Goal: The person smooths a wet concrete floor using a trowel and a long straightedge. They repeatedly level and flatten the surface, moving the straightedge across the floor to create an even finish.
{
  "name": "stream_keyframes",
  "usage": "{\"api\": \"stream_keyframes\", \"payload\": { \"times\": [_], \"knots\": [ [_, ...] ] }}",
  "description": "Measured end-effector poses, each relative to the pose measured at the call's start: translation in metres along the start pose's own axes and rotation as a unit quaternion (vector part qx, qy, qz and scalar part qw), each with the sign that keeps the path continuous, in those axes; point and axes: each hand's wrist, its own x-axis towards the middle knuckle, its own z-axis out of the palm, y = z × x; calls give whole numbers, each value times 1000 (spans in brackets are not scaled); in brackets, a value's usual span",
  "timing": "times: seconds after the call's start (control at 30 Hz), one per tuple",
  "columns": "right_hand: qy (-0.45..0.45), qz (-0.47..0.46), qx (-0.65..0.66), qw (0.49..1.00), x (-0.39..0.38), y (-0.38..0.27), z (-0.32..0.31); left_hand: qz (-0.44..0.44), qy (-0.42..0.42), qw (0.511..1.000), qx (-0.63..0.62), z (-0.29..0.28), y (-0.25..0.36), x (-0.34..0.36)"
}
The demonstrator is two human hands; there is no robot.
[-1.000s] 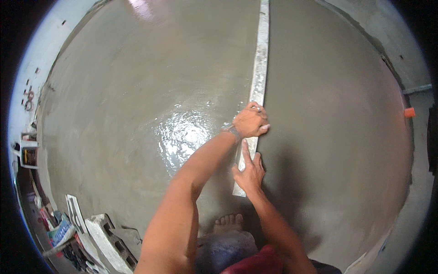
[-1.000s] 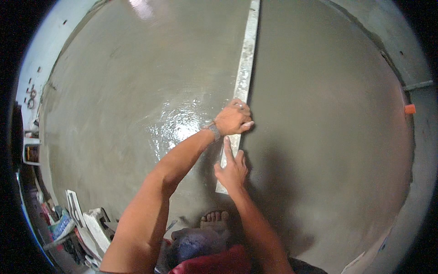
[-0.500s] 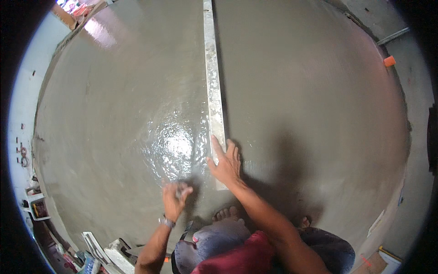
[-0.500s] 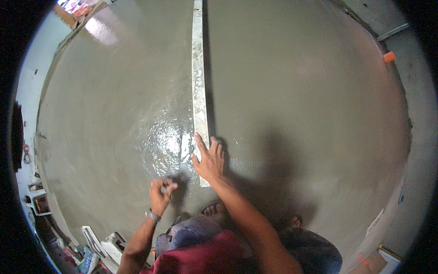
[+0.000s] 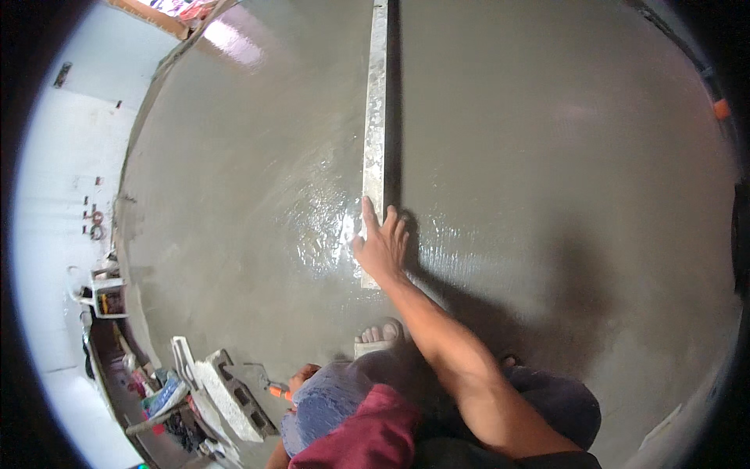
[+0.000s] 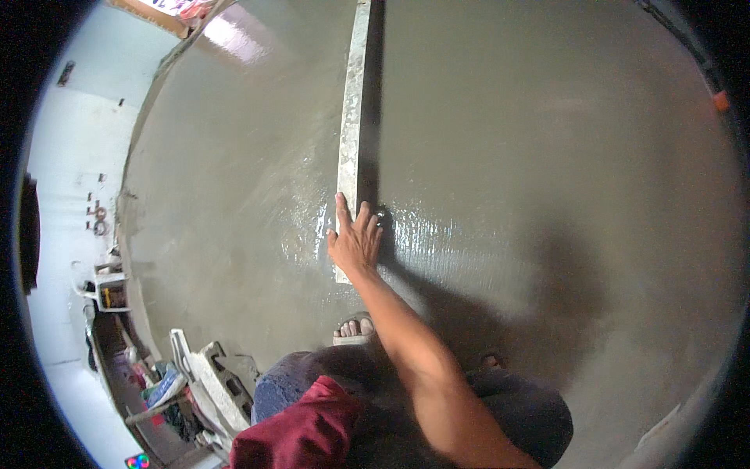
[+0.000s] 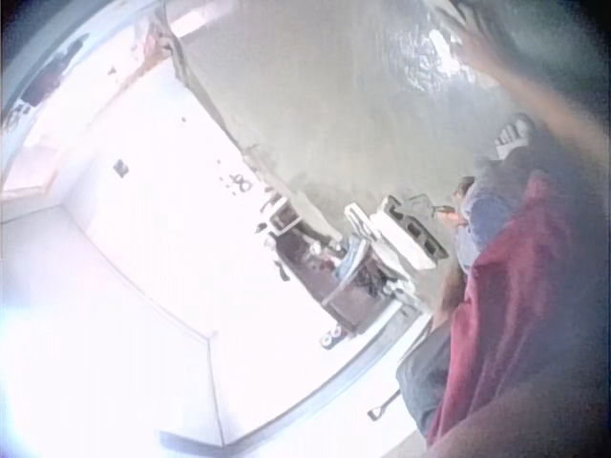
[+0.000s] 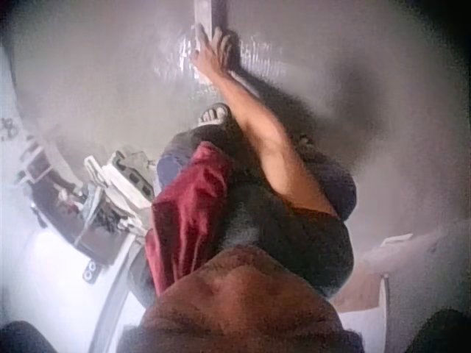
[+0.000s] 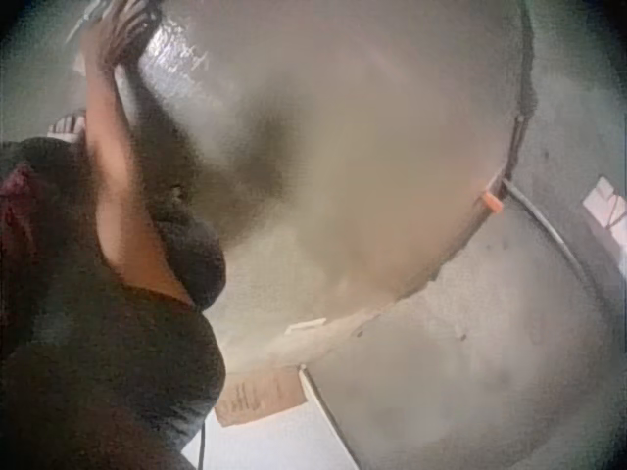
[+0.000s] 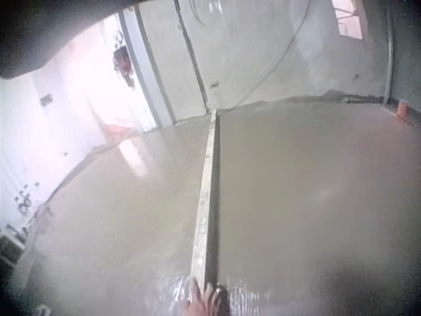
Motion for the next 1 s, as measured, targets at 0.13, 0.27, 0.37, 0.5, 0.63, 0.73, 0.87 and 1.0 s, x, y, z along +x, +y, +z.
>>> {"api": "stream_keyframes", "payload": {
  "times": [0.13,0.27,0.37,0.5,0.63,0.73,0.87,1.0],
  "knots": [
    [-25,22,65,997,-5,-10,-5,36,99,992,68,-33,-28,-39],
    [-15,45,72,996,-3,-12,-3,84,148,964,203,-74,61,-49],
    [-10,47,69,996,-3,-12,6,93,176,953,228,-103,97,-50],
    [10,39,33,999,-1,-11,20,126,153,937,289,-118,150,-25],
    [10,49,1,999,2,-9,23,113,68,951,281,-116,161,23],
    [26,48,-38,998,4,-9,24,220,52,953,203,-111,128,66],
    [49,44,-59,996,14,-17,8,260,-30,947,187,-94,92,116],
    [105,46,-87,990,35,-14,11,269,-85,951,127,-79,41,132]
  ]
}}
